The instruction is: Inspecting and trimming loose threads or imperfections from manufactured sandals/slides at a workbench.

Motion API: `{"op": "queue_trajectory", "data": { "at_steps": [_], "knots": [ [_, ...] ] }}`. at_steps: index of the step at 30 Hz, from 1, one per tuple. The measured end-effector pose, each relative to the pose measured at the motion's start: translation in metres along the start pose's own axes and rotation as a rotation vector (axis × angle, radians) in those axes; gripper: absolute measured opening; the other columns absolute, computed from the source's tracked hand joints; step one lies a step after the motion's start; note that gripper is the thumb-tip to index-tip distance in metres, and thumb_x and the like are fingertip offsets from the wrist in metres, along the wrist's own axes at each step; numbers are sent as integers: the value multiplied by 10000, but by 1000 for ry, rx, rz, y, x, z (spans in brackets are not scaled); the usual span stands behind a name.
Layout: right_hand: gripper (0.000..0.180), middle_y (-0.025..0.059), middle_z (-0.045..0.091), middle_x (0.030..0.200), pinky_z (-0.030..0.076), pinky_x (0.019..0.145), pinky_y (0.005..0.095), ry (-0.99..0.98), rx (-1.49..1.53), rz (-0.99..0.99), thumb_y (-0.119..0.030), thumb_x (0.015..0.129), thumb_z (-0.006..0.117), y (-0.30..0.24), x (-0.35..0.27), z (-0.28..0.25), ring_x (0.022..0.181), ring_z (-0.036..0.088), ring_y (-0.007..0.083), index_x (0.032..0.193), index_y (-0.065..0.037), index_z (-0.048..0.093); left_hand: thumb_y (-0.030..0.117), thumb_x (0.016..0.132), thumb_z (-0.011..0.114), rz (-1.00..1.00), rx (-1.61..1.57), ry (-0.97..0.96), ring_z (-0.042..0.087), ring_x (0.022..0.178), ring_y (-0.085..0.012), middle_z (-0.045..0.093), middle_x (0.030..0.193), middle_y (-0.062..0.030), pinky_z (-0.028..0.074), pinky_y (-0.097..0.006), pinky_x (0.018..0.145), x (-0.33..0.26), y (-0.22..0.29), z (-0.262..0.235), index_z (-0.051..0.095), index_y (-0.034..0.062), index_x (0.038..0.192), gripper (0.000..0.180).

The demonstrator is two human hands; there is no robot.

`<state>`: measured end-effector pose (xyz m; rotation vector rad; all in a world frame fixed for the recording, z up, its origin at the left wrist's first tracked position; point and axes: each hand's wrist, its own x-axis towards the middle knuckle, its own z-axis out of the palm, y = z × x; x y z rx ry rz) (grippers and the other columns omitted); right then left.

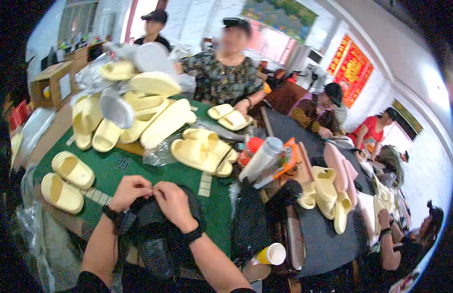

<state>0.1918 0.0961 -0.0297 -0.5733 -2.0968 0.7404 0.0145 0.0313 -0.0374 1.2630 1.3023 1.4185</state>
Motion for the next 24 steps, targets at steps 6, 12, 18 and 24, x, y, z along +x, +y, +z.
{"op": "queue_trajectory", "data": {
  "at_steps": [6, 12, 18, 24],
  "knots": [
    [77, 160, 616, 844, 492, 724, 428, -21, -7, -10, -78, 853, 631, -1, -1, -3, 825, 607, 356, 913, -32, 613, -34, 819, 700, 4, -75, 26, 633, 722, -119, 679, 810, -69, 519, -243, 661, 1, -2, -2, 661, -41, 869, 64],
    [72, 159, 612, 833, 491, 730, 428, -29, -10, -5, -83, 850, 630, -2, -1, -1, 824, 604, 360, 897, -32, 610, -37, 817, 706, -9, -63, 7, 629, 725, -112, 676, 812, -64, 520, -242, 663, -1, -1, -3, 664, -34, 871, 68],
    [76, 153, 644, 858, 503, 742, 422, -36, -52, -35, -84, 840, 643, 0, 0, -1, 836, 620, 363, 893, -29, 638, -15, 819, 713, 27, 36, -23, 619, 718, -108, 666, 782, -56, 503, -245, 654, -2, 1, -1, 666, -41, 857, 66],
    [105, 160, 660, 862, 514, 715, 333, -58, -14, -1, -44, 848, 667, -2, 1, 0, 779, 665, 282, 930, 19, 646, 24, 827, 730, 42, -30, -53, 613, 716, -108, 673, 802, -60, 504, -252, 652, 0, -8, -3, 682, -30, 872, 85]
  ]
}}
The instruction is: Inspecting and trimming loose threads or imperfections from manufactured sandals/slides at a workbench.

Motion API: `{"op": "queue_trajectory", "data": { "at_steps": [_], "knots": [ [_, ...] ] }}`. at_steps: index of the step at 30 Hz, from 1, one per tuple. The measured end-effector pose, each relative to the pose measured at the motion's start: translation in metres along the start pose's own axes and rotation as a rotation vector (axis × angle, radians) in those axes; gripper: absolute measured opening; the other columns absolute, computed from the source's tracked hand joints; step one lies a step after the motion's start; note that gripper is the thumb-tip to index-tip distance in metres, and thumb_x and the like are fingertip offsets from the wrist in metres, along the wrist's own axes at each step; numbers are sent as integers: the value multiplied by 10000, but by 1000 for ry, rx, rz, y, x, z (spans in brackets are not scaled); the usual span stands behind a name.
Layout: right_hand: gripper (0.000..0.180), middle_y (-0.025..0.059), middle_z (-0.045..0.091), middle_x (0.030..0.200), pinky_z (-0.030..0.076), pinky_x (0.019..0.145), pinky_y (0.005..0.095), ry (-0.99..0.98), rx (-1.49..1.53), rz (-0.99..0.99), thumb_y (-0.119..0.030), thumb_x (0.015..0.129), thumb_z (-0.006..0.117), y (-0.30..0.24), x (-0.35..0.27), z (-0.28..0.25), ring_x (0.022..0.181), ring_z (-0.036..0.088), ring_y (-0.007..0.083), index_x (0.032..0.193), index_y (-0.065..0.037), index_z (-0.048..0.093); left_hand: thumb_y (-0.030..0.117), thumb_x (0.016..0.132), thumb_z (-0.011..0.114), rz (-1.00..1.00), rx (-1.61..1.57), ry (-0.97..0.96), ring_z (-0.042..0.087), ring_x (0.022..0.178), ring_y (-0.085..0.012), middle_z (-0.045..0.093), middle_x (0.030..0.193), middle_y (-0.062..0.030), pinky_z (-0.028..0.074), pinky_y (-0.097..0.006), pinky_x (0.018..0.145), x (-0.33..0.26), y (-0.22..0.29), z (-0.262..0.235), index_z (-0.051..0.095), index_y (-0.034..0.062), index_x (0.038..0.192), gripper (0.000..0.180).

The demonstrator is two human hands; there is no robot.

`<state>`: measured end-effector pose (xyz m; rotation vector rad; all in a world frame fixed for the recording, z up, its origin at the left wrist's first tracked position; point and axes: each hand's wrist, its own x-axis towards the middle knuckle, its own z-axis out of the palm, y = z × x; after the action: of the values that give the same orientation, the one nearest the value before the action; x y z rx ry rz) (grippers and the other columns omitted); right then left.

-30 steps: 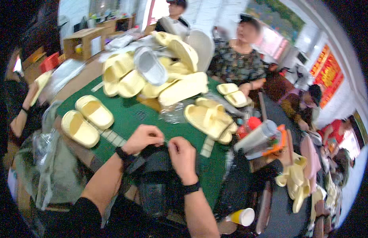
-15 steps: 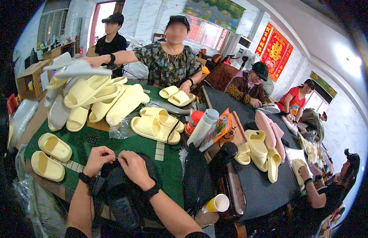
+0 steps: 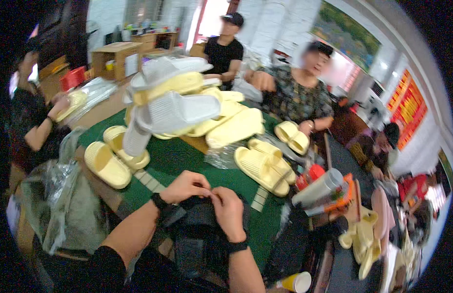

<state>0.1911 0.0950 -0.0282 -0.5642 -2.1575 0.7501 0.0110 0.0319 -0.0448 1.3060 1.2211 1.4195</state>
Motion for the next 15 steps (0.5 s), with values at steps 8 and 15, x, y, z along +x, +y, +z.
{"op": "queue_trajectory", "data": {
  "at_steps": [8, 15],
  "knots": [
    [64, 88, 606, 733, 455, 627, 276, -28, -6, 110, -4, 861, 645, -3, -1, 0, 651, 545, 129, 905, 35, 619, 130, 814, 763, 68, 157, 15, 593, 735, -89, 672, 766, -32, 481, -268, 684, -2, 0, 0, 690, -7, 861, 162],
    [62, 59, 597, 713, 432, 597, 271, -2, 35, 77, -13, 867, 649, -3, -1, -1, 634, 517, 101, 891, 32, 615, 176, 845, 743, 87, 298, -4, 606, 748, -93, 697, 807, -44, 485, -270, 696, -2, 1, 1, 694, -11, 902, 202]
  ]
}}
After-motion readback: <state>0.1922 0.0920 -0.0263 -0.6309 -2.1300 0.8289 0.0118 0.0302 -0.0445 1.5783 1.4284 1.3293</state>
